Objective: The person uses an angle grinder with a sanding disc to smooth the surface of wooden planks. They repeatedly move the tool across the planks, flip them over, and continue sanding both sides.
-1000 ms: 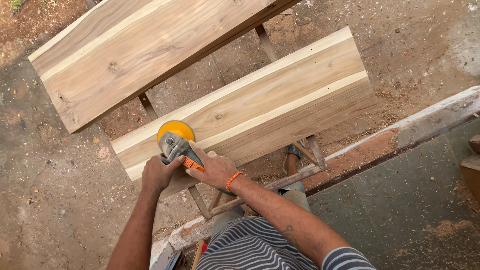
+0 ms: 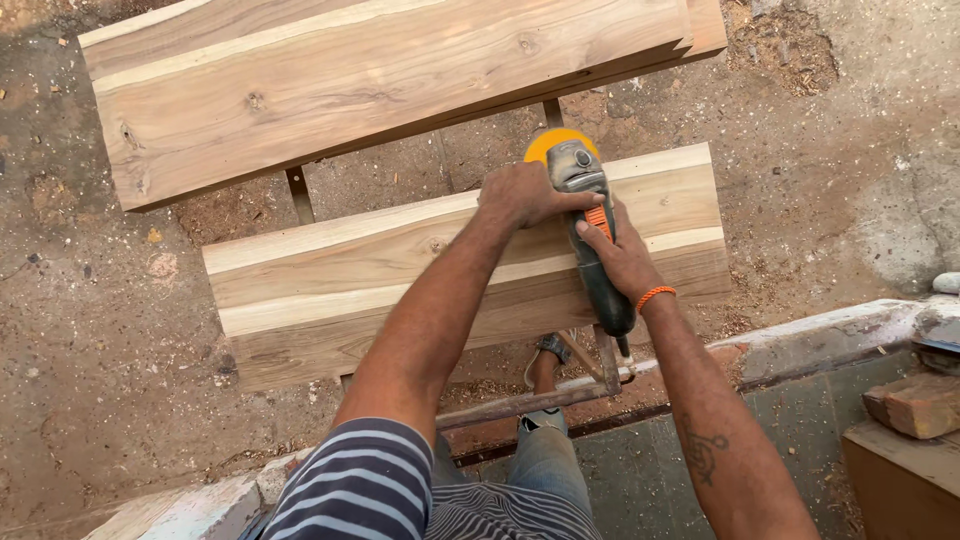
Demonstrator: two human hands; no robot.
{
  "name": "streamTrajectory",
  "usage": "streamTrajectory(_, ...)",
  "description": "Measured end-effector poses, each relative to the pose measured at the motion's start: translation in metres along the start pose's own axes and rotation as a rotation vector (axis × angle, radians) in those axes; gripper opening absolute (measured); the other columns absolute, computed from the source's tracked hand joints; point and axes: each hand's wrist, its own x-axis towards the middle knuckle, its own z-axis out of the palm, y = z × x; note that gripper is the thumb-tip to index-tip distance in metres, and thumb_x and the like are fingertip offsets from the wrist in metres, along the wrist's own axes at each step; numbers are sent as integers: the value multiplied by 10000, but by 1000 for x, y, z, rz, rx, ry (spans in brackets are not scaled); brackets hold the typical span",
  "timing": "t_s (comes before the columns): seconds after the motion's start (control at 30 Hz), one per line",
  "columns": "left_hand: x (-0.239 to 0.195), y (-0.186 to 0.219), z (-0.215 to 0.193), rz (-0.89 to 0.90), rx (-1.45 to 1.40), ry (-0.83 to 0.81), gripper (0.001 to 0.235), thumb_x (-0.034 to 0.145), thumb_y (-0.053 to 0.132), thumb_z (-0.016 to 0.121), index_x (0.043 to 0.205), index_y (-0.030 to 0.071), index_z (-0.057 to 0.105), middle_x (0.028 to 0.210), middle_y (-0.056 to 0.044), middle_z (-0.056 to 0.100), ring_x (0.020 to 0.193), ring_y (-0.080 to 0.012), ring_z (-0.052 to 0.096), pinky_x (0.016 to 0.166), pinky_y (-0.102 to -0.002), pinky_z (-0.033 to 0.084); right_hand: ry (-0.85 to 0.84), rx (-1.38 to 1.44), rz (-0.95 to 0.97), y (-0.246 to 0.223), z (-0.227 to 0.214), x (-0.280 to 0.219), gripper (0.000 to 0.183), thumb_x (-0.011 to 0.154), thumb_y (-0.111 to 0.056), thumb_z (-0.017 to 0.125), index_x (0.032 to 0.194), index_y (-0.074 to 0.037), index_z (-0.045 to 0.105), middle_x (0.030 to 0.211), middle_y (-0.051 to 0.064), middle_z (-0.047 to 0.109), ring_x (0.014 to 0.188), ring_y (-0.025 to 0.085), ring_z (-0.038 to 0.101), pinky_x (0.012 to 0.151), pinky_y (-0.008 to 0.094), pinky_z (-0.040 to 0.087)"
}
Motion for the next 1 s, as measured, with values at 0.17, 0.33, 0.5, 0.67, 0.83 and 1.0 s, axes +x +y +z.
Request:
streamTrajectory(0.17,-74,-112,-28,-183,-10,12,972,610,958,604,830,25,768,755,-149,738,687,-268,723,604,-440,550,-174,-160,93,-51,106,-7,885,874,-600,605,1585,-191,271,1293,213,645,1141,340,676,964,429,521)
streamTrajectory(0.33,-164,-216,-41,-403,-61,45,962,657,918,621,815,-20,760,751,-199,736,693,-325,725,623,-485,552,-372,-315,15,-97,206,-27,960,863,-666,559,1619,-222,166,1211,276,666,1060,476,670,925,531,507)
streamTrajectory(0.5,-242,-262,-24,-485,-140,131,899,680,842,636,800,-40,765,728,-252,727,724,-383,734,682,-523,555,-487,-284,-79,-112,259,-67,944,886,-643,571,1624,-196,189,1193,319,668,1061,513,648,920,576,493)
streamTrajectory(0.67,-218,-203,4,-430,35,27,962,654,876,663,827,-68,740,751,-268,718,730,-398,738,636,-521,568,-387,-322,107,-83,200,-101,945,878,-630,581,1636,-229,185,1190,319,662,1112,495,646,959,563,490)
streamTrajectory(0.83,-140,-62,42,-119,164,-167,987,625,941,604,778,-22,759,748,-208,739,691,-342,738,602,-474,554,-98,-85,152,-20,85,-130,889,915,-553,614,1617,-204,197,1392,277,584,1225,450,610,994,515,491)
streamTrajectory(1.0,-78,71,96,152,163,-227,968,608,978,543,740,43,760,683,-124,731,626,-271,728,539,-412,543,179,-14,48,52,-24,-156,785,1006,-405,642,1626,-95,272,1487,244,539,1302,351,595,1030,464,488)
